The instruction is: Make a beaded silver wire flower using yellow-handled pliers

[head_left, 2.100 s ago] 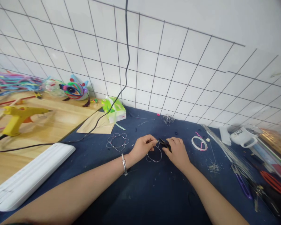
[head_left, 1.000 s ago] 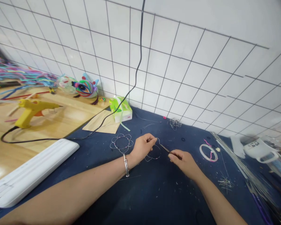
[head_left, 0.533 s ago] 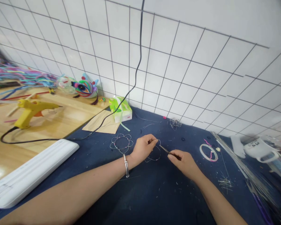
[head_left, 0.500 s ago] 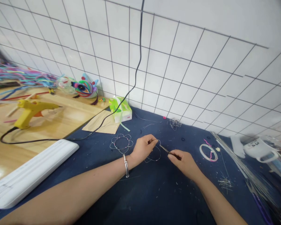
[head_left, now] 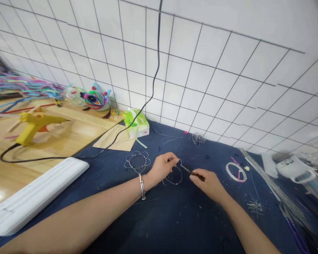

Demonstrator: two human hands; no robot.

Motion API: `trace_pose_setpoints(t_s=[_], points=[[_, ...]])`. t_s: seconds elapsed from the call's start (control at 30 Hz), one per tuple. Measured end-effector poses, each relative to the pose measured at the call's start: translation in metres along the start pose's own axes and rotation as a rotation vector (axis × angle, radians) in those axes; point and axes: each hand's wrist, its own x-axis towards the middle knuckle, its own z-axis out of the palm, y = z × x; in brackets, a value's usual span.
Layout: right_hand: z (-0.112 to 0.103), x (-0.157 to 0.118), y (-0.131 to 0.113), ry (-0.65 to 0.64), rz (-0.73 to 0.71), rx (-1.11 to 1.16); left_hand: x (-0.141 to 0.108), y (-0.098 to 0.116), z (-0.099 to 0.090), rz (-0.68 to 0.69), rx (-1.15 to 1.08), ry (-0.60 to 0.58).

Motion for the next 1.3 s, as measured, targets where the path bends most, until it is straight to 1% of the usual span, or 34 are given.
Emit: trace_pose_setpoints(t_s=[0.2,0.3,0.4,0.6,0.73,0.9,0.97,1.1,1.3], points=[[0.008,0.000,0.001,0.075,-0.017,-0.029,0.000,0.001,0.000,-0.039,-0.069,-0.066],[0.015,0.001,0.001,0.126,-0.004,-0.023,0.000,0.002,0.000,-0.060,-0.116,-0.064],[0.020,0.001,0.000,0.169,0.012,0.001,-0.001,0.005,0.000,-0.049,-0.137,-0.060],[0.023,-0.001,-0.004,0.191,0.013,0.060,-0.001,0.006,0.001,-0.031,-0.104,-0.033],[0.019,-0.001,-0.005,0.145,0.031,0.107,0.000,0.003,0.000,-0.028,-0.101,-0.016],[0.005,0.000,-0.006,-0.080,0.044,0.307,0.001,0.005,-0.003,0.005,-0.108,-0.046],[0.002,0.000,-0.007,-0.123,0.058,0.366,0.001,0.007,-0.004,0.025,-0.111,-0.057],[0.001,0.000,-0.009,-0.125,0.086,0.411,0.001,0.009,-0.005,0.025,-0.115,-0.058],[0.000,-0.001,-0.009,-0.116,0.117,0.422,0.000,0.013,-0.006,0.047,-0.096,-0.014]])
